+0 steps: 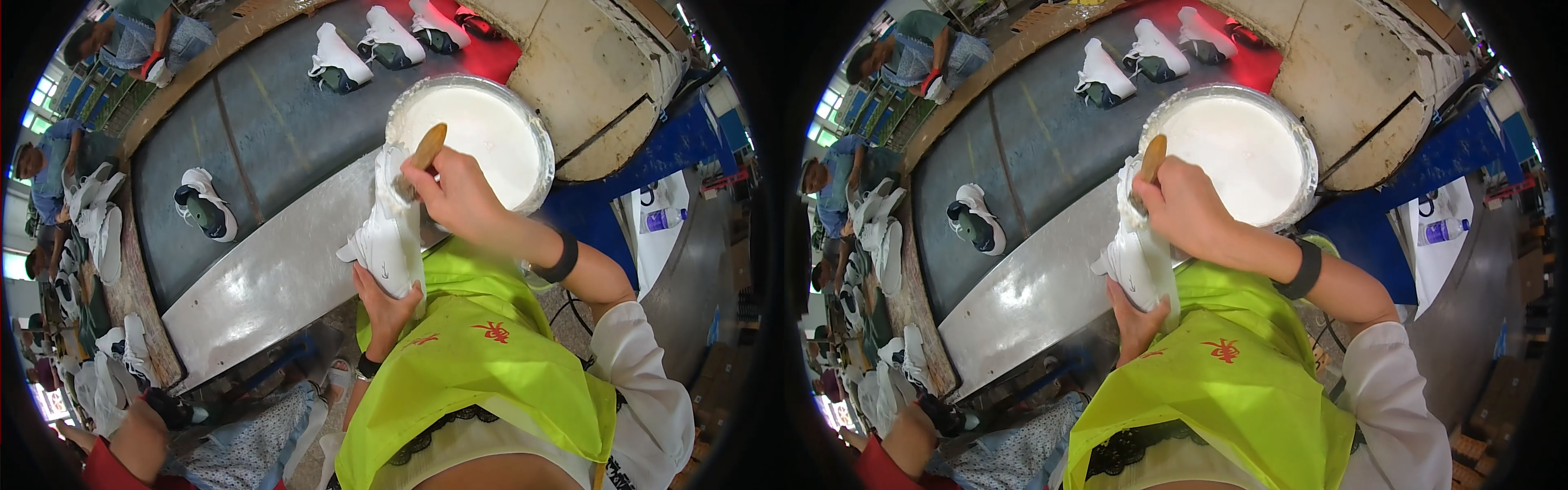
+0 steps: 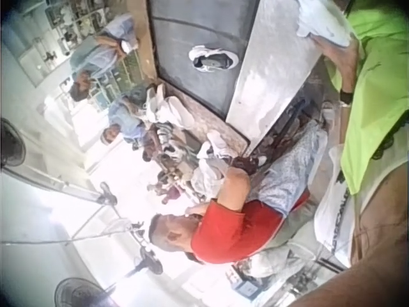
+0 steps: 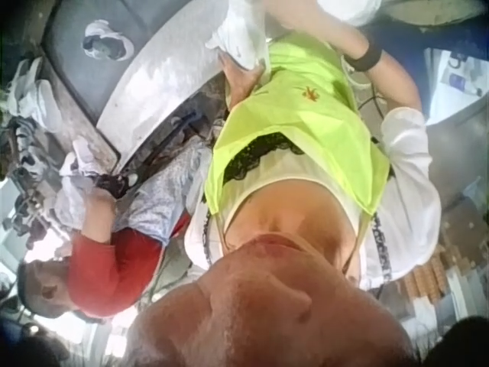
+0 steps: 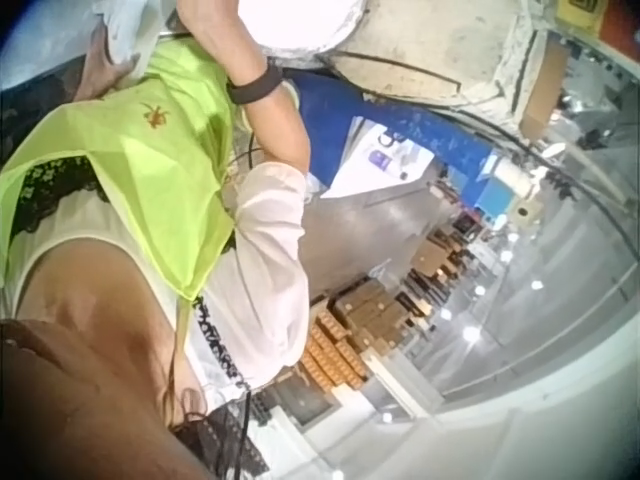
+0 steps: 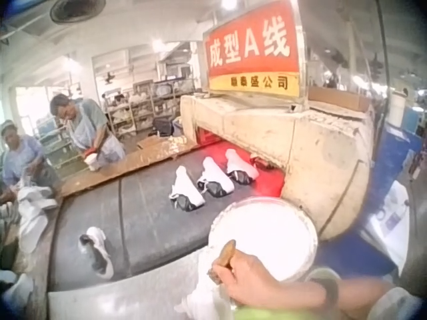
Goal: Applying white adhesive to the bottom of shoe soles using a brush on an assembly line.
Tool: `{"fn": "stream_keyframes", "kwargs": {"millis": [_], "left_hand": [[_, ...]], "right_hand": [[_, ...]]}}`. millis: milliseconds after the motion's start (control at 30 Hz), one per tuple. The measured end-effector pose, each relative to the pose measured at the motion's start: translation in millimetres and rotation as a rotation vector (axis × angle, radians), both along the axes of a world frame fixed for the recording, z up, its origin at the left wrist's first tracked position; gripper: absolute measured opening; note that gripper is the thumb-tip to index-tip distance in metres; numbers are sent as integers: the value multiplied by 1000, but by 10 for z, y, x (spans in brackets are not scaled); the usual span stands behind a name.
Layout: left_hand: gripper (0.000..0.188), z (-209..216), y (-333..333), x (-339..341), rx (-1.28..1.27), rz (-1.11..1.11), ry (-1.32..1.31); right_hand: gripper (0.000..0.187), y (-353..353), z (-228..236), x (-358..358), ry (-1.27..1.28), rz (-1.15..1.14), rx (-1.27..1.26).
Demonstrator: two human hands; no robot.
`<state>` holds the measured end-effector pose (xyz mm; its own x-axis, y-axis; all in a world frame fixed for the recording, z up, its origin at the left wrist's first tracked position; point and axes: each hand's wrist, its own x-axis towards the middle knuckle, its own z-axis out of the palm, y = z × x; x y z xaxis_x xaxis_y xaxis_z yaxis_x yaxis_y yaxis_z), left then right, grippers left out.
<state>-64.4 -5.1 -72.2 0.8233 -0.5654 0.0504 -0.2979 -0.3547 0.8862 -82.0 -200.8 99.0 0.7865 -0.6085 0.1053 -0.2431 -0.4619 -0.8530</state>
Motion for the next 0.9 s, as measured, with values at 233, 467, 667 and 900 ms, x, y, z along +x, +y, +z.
{"fn": "stream_keyframes", "kwargs": {"millis": [233,467,667,900], "left_hand": [[115,-29,2,-19,-12,24,23],[107,31,40,9,-33,6,-8],[113,33,33,24,-1,-2,32],[111,50,57,22,-13,12,40]], "right_hand": [[31,-42,25,-2,-25,117,41],[22,-324,-50,325,-100,14,-263],[21,-74,45,-105,-36,288,-41],[17,-329,141,-72,-74,395,-240]]}}
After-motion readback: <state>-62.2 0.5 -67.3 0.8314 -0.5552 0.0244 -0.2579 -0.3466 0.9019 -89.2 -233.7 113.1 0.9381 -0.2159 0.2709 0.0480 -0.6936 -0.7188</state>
